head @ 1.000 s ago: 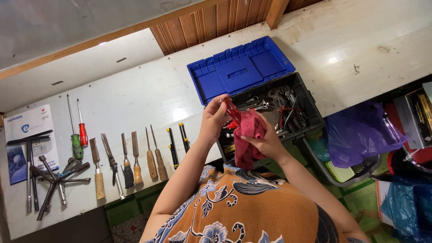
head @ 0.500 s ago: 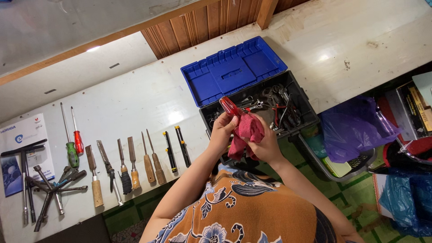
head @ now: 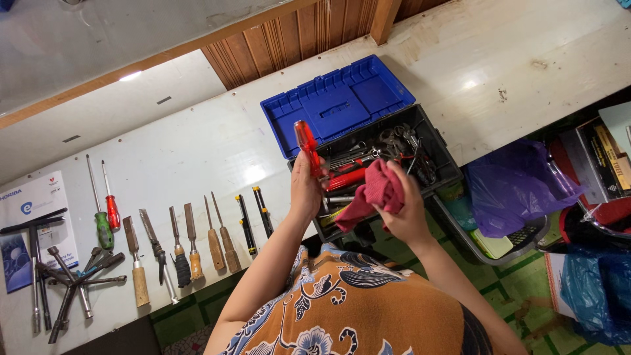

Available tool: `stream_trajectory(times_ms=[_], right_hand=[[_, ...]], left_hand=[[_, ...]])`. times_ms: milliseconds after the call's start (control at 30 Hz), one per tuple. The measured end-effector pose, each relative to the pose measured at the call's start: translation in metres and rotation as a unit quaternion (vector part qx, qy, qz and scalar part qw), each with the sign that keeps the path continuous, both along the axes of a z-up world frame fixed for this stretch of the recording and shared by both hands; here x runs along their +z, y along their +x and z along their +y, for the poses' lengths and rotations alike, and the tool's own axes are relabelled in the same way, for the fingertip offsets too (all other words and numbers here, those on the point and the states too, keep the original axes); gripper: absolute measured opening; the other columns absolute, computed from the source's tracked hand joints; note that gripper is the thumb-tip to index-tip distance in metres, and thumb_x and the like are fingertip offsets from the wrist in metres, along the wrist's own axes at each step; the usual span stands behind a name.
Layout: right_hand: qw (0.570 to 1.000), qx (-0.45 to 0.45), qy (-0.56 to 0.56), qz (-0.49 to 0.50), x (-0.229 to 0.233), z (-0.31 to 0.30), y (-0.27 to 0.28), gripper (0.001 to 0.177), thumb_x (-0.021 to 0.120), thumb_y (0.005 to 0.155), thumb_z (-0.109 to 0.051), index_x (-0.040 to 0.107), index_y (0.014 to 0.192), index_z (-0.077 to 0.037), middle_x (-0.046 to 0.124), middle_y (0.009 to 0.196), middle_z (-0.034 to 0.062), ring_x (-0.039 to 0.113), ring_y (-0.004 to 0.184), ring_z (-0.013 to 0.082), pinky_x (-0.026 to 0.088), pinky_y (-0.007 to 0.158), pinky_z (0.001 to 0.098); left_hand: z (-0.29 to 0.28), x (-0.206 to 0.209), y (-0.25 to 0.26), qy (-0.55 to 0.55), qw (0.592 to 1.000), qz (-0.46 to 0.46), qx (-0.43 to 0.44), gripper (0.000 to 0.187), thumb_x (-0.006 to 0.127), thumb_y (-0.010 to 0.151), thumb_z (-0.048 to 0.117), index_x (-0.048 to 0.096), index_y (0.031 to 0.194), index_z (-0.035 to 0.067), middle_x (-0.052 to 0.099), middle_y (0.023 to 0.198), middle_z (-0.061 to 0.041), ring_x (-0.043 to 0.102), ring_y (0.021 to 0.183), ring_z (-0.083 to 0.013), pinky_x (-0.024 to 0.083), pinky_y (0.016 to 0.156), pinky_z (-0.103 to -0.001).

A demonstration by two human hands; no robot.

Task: The person wipes tools one at a time with a pink cloth and places them into an open blue toolbox on the workbench, arranging screwdrivers, pliers and other hand tools inside while other tools lie lined up on the bench.

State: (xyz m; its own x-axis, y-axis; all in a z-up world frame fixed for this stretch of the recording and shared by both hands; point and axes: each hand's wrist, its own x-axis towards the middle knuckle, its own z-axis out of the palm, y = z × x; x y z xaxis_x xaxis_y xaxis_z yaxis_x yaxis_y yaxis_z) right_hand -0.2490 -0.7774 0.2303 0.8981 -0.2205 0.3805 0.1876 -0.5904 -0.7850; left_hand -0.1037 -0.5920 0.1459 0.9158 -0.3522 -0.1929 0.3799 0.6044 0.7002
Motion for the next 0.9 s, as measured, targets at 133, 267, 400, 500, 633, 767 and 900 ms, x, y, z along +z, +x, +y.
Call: stream_trajectory(times_ms=[133, 267, 400, 500, 633, 767, 900], right_hand=[[0.999, -0.029, -0.016, -0.034, 0.015, -0.005, 0.006, 0.082, 0.079, 0.09, -0.018, 0.036, 0.16, -0.012, 0.032, 0.158, 0.0206, 0.04, 0.147, 0.0356, 0.04, 0.122, 0.0458], [0.982, 0.01, -0.137, -0.132, 0.024, 0.021, 0.012, 0.083, 0.076, 0.088, -0.042, 0.038, 0.154, -0.011, 0.026, 0.158, 0.0294, 0.031, 0.149, 0.0427, 0.033, 0.121, 0.057], [0.956, -0.001, -0.263, -0.132, 0.025, 0.025, 0.017, 0.078, 0.08, 0.078, -0.048, 0.053, 0.142, -0.011, 0.039, 0.149, 0.0271, 0.038, 0.141, 0.0456, 0.033, 0.114, 0.06], [0.978, -0.018, -0.177, -0.111, 0.025, 0.011, 0.021, 0.071, 0.081, 0.087, -0.037, 0.053, 0.145, -0.006, 0.045, 0.149, 0.0254, 0.047, 0.14, 0.0428, 0.041, 0.115, 0.0523], [0.991, -0.089, -0.057, -0.081, 0.03, -0.008, 0.024, 0.06, 0.077, 0.097, -0.022, 0.052, 0.147, -0.001, 0.055, 0.147, 0.0212, 0.057, 0.136, 0.0367, 0.045, 0.117, 0.0453], [0.994, -0.028, -0.047, -0.091, 0.037, -0.008, 0.02, 0.061, 0.073, 0.096, -0.027, 0.05, 0.145, 0.002, 0.053, 0.146, 0.0218, 0.056, 0.133, 0.0375, 0.042, 0.117, 0.0452], [0.972, 0.097, -0.194, -0.09, 0.03, 0.023, 0.011, 0.048, 0.064, 0.101, -0.019, 0.055, 0.144, 0.0, 0.056, 0.15, 0.0173, 0.054, 0.141, 0.0401, 0.038, 0.124, 0.0478]], left_hand=[[-0.002, 0.003, -0.011, 0.098, 0.987, -0.051, -0.118, 0.044, 0.043, 0.114, 0.049, 0.054, 0.139, 0.014, 0.058, 0.091, 0.0, 0.045, 0.063, -0.009, 0.033, 0.052, -0.024], [-0.021, 0.024, -0.032, 0.178, 0.956, -0.038, -0.23, 0.072, 0.021, 0.107, 0.061, 0.053, 0.147, 0.01, 0.067, 0.106, -0.003, 0.065, 0.09, -0.009, 0.056, 0.081, -0.027], [-0.018, 0.044, -0.045, 0.216, 0.935, -0.131, -0.249, 0.081, 0.014, 0.106, 0.061, 0.054, 0.146, 0.003, 0.069, 0.123, -0.005, 0.067, 0.112, -0.012, 0.054, 0.098, -0.029], [-0.008, 0.055, -0.046, 0.269, 0.914, -0.167, -0.254, 0.075, 0.019, 0.11, 0.054, 0.06, 0.144, 0.002, 0.071, 0.117, -0.012, 0.067, 0.102, -0.0173, 0.053, 0.093, -0.034], [-0.003, 0.071, -0.049, 0.203, 0.945, -0.1, -0.235, 0.051, 0.041, 0.112, 0.036, 0.061, 0.137, -0.003, 0.072, 0.127, -0.01, 0.068, 0.118, -0.0144, 0.054, 0.103, -0.03], [0.008, 0.088, -0.047, 0.395, 0.841, -0.298, -0.217, 0.047, 0.057, 0.094, 0.015, 0.064, 0.139, 0.003, 0.073, 0.11, -0.017, 0.07, 0.103, -0.0234, 0.054, 0.09, -0.037], [0.006, 0.097, -0.045, 0.499, 0.748, -0.41, -0.15, 0.032, 0.069, 0.078, 0.006, 0.068, 0.11, 0.0, 0.069, 0.091, -0.024, 0.066, 0.09, -0.0411, 0.053, 0.081, -0.047]])
